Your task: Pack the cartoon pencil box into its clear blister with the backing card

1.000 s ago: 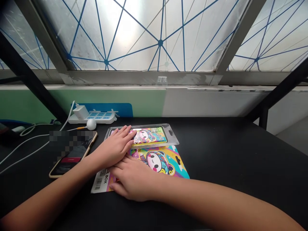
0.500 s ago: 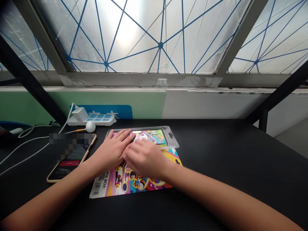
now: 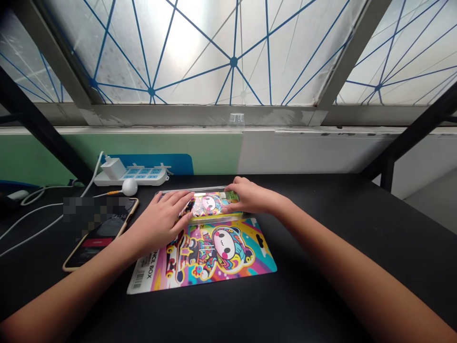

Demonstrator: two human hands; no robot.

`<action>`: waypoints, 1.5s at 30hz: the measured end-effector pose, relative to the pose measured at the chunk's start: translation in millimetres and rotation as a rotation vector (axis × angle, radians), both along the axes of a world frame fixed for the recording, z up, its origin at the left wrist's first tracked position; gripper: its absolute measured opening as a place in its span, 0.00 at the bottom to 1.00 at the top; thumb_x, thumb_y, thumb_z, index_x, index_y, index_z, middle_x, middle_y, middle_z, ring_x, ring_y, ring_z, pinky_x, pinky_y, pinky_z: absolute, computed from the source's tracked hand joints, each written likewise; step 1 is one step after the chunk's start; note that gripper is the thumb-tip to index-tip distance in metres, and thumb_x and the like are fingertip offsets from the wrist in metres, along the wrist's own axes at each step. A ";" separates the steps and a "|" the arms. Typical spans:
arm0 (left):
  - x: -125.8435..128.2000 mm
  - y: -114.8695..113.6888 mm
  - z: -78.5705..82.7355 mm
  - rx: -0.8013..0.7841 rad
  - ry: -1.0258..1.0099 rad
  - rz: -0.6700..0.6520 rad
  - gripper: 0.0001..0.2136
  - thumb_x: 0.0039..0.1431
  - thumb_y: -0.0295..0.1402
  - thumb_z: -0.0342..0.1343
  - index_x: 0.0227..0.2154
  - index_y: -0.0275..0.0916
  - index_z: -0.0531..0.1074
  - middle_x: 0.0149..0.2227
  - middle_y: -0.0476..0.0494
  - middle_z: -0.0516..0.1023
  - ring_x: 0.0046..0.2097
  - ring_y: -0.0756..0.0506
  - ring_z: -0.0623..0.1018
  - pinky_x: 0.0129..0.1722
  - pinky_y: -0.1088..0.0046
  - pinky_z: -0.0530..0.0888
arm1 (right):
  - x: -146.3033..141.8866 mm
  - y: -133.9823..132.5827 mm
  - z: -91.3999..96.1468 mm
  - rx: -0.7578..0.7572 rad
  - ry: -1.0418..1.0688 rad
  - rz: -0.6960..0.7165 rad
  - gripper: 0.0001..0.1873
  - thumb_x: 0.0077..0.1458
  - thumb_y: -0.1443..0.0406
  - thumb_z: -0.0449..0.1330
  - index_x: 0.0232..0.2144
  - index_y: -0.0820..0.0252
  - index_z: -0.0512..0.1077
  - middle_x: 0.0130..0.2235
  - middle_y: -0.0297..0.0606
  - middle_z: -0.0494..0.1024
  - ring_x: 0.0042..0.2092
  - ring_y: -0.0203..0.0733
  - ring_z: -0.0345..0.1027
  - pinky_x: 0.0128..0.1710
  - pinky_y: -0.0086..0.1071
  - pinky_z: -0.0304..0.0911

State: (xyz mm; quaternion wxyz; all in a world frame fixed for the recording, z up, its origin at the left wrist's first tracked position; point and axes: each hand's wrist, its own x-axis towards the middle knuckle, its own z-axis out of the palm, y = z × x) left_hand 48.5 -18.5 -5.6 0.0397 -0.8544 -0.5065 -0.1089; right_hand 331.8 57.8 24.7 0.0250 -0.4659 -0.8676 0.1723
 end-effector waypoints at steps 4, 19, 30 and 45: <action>-0.4 -0.5 2.2 -0.007 -0.001 0.004 0.24 0.73 0.44 0.41 0.66 0.41 0.61 0.68 0.38 0.66 0.66 0.35 0.66 0.63 0.39 0.61 | -4.6 -2.1 -1.1 0.085 -0.022 -0.026 0.32 0.49 0.44 0.67 0.51 0.55 0.74 0.49 0.47 0.71 0.53 0.57 0.68 0.50 0.44 0.68; -46.0 19.2 20.6 0.121 -0.071 -0.150 0.32 0.62 0.45 0.63 0.63 0.32 0.66 0.55 0.31 0.78 0.53 0.34 0.78 0.53 0.54 0.74 | -14.5 -34.4 -12.6 0.631 0.050 0.002 0.22 0.48 0.58 0.73 0.38 0.55 0.66 0.44 0.41 0.79 0.47 0.53 0.72 0.61 0.56 0.55; -38.9 -95.3 21.9 0.520 -0.156 -0.296 0.17 0.64 0.23 0.58 0.56 0.35 0.71 0.49 0.35 0.78 0.50 0.37 0.76 0.58 0.49 0.70 | 17.5 -135.0 -21.5 1.026 0.284 0.210 0.22 0.61 0.72 0.61 0.56 0.54 0.69 0.41 0.40 0.74 0.45 0.46 0.68 0.57 0.48 0.67; -38.4 -120.9 -43.8 -0.087 -0.374 0.098 0.40 0.64 0.44 0.59 0.72 0.53 0.41 0.67 0.35 0.66 0.64 0.31 0.70 0.61 0.45 0.70 | 28.3 -159.2 -53.8 0.201 0.317 -0.057 0.35 0.59 0.54 0.66 0.65 0.46 0.60 0.70 0.46 0.61 0.69 0.57 0.57 0.64 0.54 0.62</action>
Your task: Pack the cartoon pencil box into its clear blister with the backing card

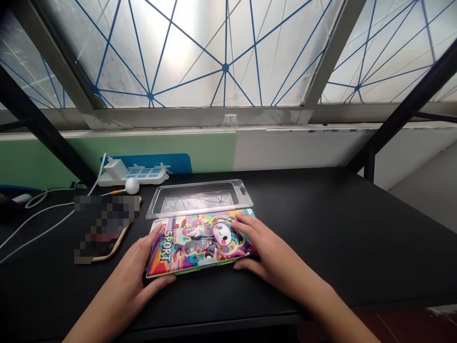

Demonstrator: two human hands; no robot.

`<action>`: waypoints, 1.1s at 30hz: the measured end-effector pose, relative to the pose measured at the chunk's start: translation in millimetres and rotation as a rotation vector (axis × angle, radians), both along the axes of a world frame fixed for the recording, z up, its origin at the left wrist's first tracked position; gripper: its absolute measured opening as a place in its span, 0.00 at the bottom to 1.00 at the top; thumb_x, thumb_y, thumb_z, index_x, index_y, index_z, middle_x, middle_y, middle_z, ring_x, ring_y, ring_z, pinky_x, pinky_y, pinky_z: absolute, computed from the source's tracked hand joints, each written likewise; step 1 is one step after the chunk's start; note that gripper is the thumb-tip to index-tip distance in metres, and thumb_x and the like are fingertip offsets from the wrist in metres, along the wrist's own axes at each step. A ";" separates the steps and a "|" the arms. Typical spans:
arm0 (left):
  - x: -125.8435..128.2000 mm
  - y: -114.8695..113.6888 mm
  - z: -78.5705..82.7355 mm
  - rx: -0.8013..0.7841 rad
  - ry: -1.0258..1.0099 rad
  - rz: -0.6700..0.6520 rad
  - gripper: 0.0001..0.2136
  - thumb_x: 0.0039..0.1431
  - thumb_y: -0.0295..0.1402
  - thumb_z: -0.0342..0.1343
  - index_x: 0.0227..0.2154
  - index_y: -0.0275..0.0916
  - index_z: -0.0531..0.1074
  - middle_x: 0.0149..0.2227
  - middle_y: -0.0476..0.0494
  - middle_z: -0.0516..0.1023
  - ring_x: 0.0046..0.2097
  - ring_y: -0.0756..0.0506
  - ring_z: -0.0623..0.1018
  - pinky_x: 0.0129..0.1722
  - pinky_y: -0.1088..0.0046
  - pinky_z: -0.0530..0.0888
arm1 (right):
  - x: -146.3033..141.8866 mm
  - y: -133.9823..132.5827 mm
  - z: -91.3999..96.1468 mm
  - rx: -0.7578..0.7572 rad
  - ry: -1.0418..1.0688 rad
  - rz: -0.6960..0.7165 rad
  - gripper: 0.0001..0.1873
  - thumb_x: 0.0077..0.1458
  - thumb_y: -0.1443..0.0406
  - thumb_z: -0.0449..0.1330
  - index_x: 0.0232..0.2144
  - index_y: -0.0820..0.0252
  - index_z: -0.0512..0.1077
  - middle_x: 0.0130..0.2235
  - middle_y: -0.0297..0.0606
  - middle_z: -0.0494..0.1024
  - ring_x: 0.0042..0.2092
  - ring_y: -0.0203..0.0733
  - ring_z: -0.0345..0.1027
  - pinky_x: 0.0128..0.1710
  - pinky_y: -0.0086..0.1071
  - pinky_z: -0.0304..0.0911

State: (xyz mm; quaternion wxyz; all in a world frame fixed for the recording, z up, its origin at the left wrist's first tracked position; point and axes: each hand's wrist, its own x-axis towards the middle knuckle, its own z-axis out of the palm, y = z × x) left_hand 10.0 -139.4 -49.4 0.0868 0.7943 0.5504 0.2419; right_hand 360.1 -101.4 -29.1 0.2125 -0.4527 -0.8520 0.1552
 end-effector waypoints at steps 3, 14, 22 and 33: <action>0.3 -1.3 0.1 -0.058 -0.061 0.040 0.42 0.64 0.43 0.60 0.72 0.55 0.39 0.64 0.36 0.68 0.63 0.33 0.71 0.58 0.49 0.73 | 5.4 7.1 12.6 -0.070 0.022 0.041 0.36 0.56 0.51 0.68 0.63 0.47 0.65 0.67 0.45 0.65 0.68 0.56 0.58 0.65 0.51 0.60; 0.6 -1.4 -1.6 -0.123 -0.135 0.105 0.53 0.59 0.46 0.63 0.72 0.52 0.25 0.64 0.36 0.70 0.65 0.31 0.70 0.58 0.47 0.73 | -4.3 52.1 35.8 -0.311 0.359 -0.237 0.25 0.63 0.44 0.55 0.40 0.57 0.80 0.35 0.39 0.82 0.36 0.50 0.75 0.35 0.39 0.69; -0.2 -6.0 2.8 -0.062 -0.126 0.102 0.39 0.64 0.50 0.57 0.72 0.49 0.47 0.63 0.35 0.71 0.61 0.32 0.74 0.55 0.52 0.76 | 18.7 25.0 12.4 -0.185 0.307 -0.168 0.28 0.62 0.42 0.55 0.53 0.49 0.78 0.53 0.44 0.81 0.53 0.58 0.75 0.53 0.49 0.70; -2.4 -2.5 5.9 -0.026 -0.144 0.133 0.27 0.67 0.51 0.50 0.62 0.42 0.66 0.58 0.35 0.74 0.57 0.34 0.76 0.54 0.51 0.76 | 23.0 16.0 -1.9 -0.078 0.157 -0.062 0.36 0.51 0.45 0.69 0.59 0.47 0.72 0.59 0.46 0.73 0.60 0.59 0.65 0.60 0.52 0.63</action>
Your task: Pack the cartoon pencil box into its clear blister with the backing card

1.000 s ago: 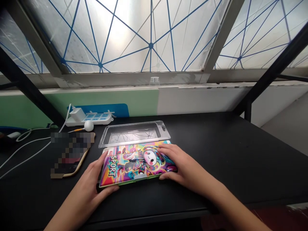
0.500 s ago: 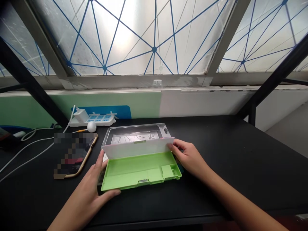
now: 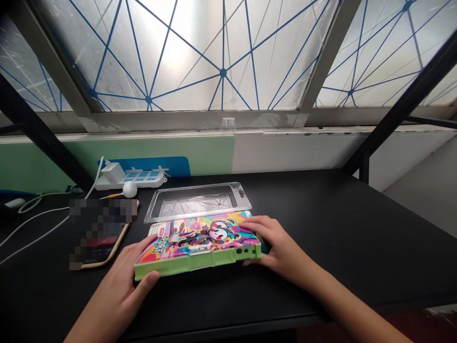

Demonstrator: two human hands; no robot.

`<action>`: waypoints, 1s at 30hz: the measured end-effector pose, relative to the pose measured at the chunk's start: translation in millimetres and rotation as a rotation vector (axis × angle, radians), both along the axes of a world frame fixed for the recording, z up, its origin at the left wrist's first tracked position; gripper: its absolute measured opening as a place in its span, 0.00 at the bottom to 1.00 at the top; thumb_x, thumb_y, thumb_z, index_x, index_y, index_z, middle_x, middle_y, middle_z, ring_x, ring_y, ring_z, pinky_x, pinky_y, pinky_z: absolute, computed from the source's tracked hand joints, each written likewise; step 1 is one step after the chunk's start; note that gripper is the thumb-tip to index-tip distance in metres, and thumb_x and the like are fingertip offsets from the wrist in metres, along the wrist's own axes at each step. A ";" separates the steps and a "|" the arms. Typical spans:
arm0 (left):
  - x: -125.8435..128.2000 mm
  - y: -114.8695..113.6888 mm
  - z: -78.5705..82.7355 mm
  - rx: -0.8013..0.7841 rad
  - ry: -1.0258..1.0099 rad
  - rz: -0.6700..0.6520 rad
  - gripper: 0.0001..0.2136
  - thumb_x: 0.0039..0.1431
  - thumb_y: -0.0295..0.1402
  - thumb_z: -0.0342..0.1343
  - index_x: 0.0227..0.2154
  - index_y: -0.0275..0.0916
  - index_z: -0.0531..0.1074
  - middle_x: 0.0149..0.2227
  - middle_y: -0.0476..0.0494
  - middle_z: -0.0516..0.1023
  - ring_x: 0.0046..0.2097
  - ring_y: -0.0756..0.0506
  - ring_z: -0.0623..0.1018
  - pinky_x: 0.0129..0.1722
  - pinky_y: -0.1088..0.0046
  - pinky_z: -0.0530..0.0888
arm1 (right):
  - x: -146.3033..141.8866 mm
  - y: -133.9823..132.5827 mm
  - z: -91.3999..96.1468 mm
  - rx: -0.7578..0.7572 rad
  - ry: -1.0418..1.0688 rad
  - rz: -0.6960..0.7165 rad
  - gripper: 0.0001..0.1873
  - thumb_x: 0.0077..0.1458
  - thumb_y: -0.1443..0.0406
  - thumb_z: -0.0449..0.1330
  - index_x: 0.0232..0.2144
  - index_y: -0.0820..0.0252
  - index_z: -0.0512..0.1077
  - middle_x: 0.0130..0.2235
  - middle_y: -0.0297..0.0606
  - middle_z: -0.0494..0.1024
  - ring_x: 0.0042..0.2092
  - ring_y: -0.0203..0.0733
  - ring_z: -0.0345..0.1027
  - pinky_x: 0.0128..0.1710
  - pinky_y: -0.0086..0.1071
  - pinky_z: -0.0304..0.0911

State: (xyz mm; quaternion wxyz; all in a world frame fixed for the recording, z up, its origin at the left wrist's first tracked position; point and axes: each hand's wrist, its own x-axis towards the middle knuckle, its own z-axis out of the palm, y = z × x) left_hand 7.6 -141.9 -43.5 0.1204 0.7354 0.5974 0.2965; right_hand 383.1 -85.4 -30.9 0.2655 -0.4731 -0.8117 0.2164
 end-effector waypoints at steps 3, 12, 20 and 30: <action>1.5 2.2 -0.8 -0.004 0.008 -0.030 0.23 0.68 0.50 0.50 0.58 0.43 0.70 0.58 0.36 0.74 0.60 0.34 0.73 0.57 0.50 0.73 | -7.6 2.6 2.8 -0.006 -0.039 -0.063 0.26 0.60 0.41 0.56 0.45 0.51 0.79 0.50 0.46 0.77 0.50 0.57 0.70 0.51 0.51 0.67; 4.4 4.3 -2.4 -0.023 0.006 0.028 0.21 0.68 0.49 0.50 0.56 0.44 0.69 0.58 0.37 0.74 0.61 0.34 0.72 0.59 0.48 0.72 | -27.7 13.3 21.0 0.141 -0.465 -0.229 0.27 0.71 0.50 0.43 0.30 0.58 0.71 0.38 0.42 0.74 0.40 0.49 0.69 0.45 0.47 0.59; 3.1 2.4 -6.2 0.001 0.030 0.009 0.33 0.69 0.46 0.51 0.71 0.46 0.46 0.65 0.34 0.69 0.64 0.33 0.71 0.61 0.46 0.69 | -72.8 6.1 34.8 0.485 -0.740 -0.176 0.17 0.70 0.60 0.47 0.42 0.62 0.74 0.44 0.49 0.76 0.42 0.54 0.69 0.44 0.47 0.54; -1.4 3.1 -2.4 0.019 -0.026 -0.039 0.34 0.70 0.45 0.49 0.72 0.54 0.38 0.61 0.41 0.75 0.61 0.37 0.76 0.59 0.48 0.73 | -127.4 32.7 29.2 0.346 -0.510 0.067 0.14 0.69 0.63 0.51 0.38 0.63 0.74 0.40 0.47 0.75 0.43 0.52 0.66 0.44 0.43 0.61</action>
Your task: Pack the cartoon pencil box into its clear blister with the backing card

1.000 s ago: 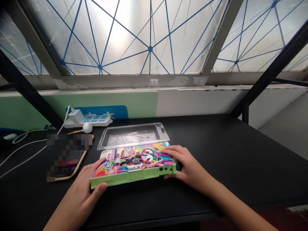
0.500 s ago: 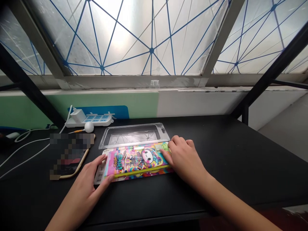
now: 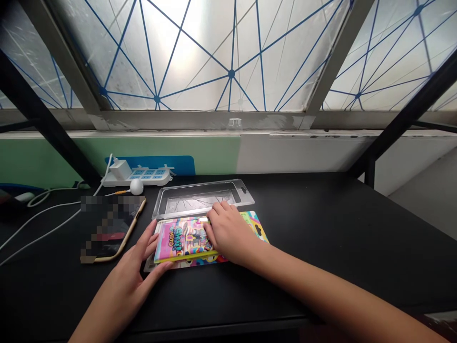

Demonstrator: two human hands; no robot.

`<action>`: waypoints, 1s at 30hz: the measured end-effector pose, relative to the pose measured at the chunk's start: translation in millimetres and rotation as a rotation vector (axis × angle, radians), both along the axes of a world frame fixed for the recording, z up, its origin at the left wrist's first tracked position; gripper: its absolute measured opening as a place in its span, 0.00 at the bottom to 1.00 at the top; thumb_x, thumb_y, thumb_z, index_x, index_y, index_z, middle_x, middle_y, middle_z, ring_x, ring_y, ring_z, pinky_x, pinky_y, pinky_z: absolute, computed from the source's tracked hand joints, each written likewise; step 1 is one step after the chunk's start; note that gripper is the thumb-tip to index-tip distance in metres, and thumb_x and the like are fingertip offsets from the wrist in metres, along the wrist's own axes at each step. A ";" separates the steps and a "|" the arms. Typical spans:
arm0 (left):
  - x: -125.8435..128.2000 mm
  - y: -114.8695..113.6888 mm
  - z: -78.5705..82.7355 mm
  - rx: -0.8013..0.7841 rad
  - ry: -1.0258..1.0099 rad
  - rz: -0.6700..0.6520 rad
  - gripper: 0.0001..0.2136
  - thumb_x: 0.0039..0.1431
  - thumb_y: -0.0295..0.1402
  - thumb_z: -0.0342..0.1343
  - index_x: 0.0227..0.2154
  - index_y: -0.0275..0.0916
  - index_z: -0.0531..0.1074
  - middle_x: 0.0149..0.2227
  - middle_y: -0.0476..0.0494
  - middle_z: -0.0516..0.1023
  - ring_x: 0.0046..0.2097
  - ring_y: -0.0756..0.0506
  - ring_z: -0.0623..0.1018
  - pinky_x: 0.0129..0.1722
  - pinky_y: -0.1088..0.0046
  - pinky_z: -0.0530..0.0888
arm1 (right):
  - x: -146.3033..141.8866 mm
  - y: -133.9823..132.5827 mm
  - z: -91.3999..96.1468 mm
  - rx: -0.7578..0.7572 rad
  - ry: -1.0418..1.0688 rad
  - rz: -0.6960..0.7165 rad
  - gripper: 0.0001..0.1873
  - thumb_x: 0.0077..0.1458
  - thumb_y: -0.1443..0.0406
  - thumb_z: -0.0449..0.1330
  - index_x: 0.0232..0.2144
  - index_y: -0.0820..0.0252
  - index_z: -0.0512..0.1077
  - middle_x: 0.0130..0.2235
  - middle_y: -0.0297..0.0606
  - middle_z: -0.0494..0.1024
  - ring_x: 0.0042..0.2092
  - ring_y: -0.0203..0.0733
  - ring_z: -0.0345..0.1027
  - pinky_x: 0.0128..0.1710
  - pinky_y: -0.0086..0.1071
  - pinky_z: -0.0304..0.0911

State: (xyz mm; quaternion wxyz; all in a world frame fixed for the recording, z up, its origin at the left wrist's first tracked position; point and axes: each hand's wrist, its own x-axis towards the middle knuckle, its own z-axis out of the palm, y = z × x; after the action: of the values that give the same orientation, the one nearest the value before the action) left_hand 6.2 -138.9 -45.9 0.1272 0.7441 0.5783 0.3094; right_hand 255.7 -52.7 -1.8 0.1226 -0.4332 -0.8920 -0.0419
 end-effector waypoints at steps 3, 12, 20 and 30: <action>-1.9 -0.2 1.4 0.012 0.035 -0.027 0.34 0.72 0.43 0.48 0.73 0.56 0.35 0.63 0.42 0.73 0.62 0.38 0.75 0.60 0.50 0.72 | -0.9 2.5 -4.7 0.035 0.062 0.018 0.13 0.68 0.65 0.50 0.37 0.62 0.73 0.39 0.46 0.74 0.41 0.51 0.65 0.44 0.44 0.63; 1.5 1.9 6.2 -0.069 -0.051 -0.029 0.39 0.70 0.42 0.51 0.73 0.50 0.31 0.61 0.41 0.76 0.62 0.39 0.75 0.62 0.50 0.70 | 0.3 4.3 -5.2 0.200 0.267 0.075 0.09 0.69 0.67 0.50 0.37 0.60 0.68 0.38 0.45 0.74 0.42 0.50 0.66 0.44 0.43 0.66; -11.6 1.1 18.7 -0.205 -0.126 -0.028 0.25 0.75 0.47 0.36 0.64 0.48 0.69 0.65 0.44 0.71 0.67 0.37 0.69 0.67 0.48 0.62 | 27.1 -23.4 19.6 0.399 0.294 0.409 0.03 0.66 0.67 0.59 0.41 0.60 0.68 0.39 0.42 0.77 0.40 0.44 0.69 0.48 0.42 0.65; -22.0 4.9 12.9 -0.279 -0.048 0.041 0.30 0.61 0.53 0.56 0.65 0.50 0.67 0.66 0.43 0.69 0.68 0.30 0.65 0.64 0.42 0.65 | 124.7 -38.0 -14.4 -0.244 0.091 0.155 0.49 0.55 0.43 0.64 0.71 0.48 0.49 0.72 0.51 0.54 0.70 0.62 0.52 0.63 0.56 0.60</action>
State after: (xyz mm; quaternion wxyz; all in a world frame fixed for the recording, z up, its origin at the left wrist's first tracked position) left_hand -15.8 -134.0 -33.0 0.2369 0.6997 0.6275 0.2461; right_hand 380.5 -90.7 -16.1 0.1120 -0.3761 -0.9147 0.0961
